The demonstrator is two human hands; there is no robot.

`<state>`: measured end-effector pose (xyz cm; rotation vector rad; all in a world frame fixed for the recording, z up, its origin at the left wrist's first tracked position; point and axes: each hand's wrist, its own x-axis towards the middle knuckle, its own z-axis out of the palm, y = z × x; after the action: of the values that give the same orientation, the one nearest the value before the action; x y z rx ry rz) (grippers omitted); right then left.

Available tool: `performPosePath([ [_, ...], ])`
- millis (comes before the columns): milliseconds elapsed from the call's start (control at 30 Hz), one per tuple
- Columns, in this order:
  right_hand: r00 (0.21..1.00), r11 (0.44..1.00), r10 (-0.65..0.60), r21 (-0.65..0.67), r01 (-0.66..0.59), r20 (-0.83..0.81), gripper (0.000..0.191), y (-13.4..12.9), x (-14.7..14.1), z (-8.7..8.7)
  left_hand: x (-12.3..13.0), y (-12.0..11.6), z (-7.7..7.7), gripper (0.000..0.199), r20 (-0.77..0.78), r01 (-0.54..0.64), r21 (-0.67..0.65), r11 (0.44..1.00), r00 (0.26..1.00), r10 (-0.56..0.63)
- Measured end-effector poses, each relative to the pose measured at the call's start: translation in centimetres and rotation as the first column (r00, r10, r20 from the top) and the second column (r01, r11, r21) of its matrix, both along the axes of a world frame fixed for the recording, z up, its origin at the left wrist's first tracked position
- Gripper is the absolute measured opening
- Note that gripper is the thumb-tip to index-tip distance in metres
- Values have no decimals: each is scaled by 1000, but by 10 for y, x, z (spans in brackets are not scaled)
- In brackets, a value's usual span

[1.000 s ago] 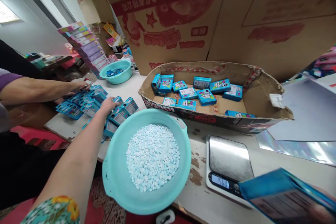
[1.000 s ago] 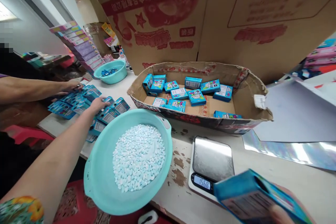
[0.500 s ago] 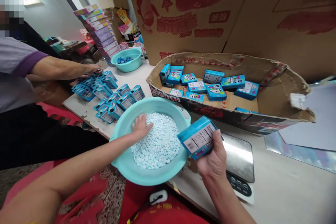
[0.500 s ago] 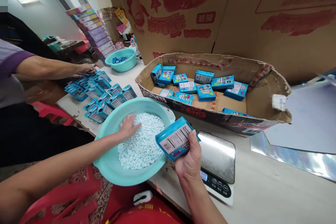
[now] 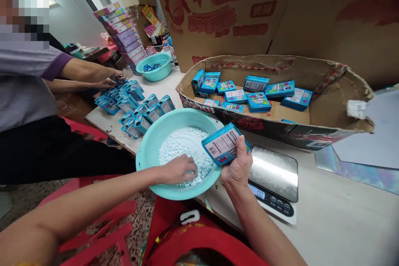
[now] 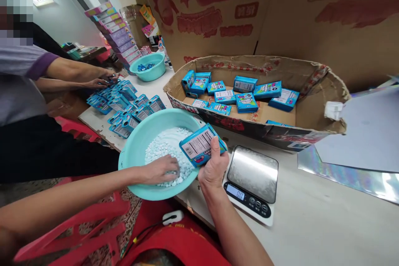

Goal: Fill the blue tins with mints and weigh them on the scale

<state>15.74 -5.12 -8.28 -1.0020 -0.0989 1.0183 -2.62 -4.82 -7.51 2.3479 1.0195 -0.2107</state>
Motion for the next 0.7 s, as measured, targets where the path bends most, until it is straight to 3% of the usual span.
performPosePath([
  [67, 999, 1000, -17, -3, 17, 42, 39, -2, -1, -2, -27, 1, 11, 33, -19, -23, -14, 1000, 1000, 23],
  [167, 984, 1000, 9, 20, -13, 179, 40, -10, -3, -4, -49, 7, 15, 54, -139, -331, 120, 936, 928, 346],
  [200, 971, 999, 23, 20, -29, 239, 41, -13, -3, -5, -49, 7, 12, 62, -196, -408, 136, 903, 882, 428],
  [267, 937, 999, 44, 4, -49, 346, 42, -18, -6, -5, -39, 2, 6, 77, -302, -480, 93, 872, 821, 484],
  [367, 896, 999, 33, -17, -28, 443, 43, -22, -9, -3, -8, -13, -2, 86, -323, -464, -14, 886, 840, 436],
  [533, 864, 1000, 21, -31, -7, 504, 44, -22, -13, 1, 39, -26, -4, 54, -136, -358, -144, 923, 931, 340],
  [600, 838, 999, 35, -30, -23, 545, 45, -22, -13, 1, 46, -23, -5, 43, -61, -401, -198, 894, 916, 397],
  [700, 752, 993, 110, -34, -116, 650, 48, -22, -12, 0, 44, -16, -7, 27, 0, -529, -259, 808, 837, 548],
])
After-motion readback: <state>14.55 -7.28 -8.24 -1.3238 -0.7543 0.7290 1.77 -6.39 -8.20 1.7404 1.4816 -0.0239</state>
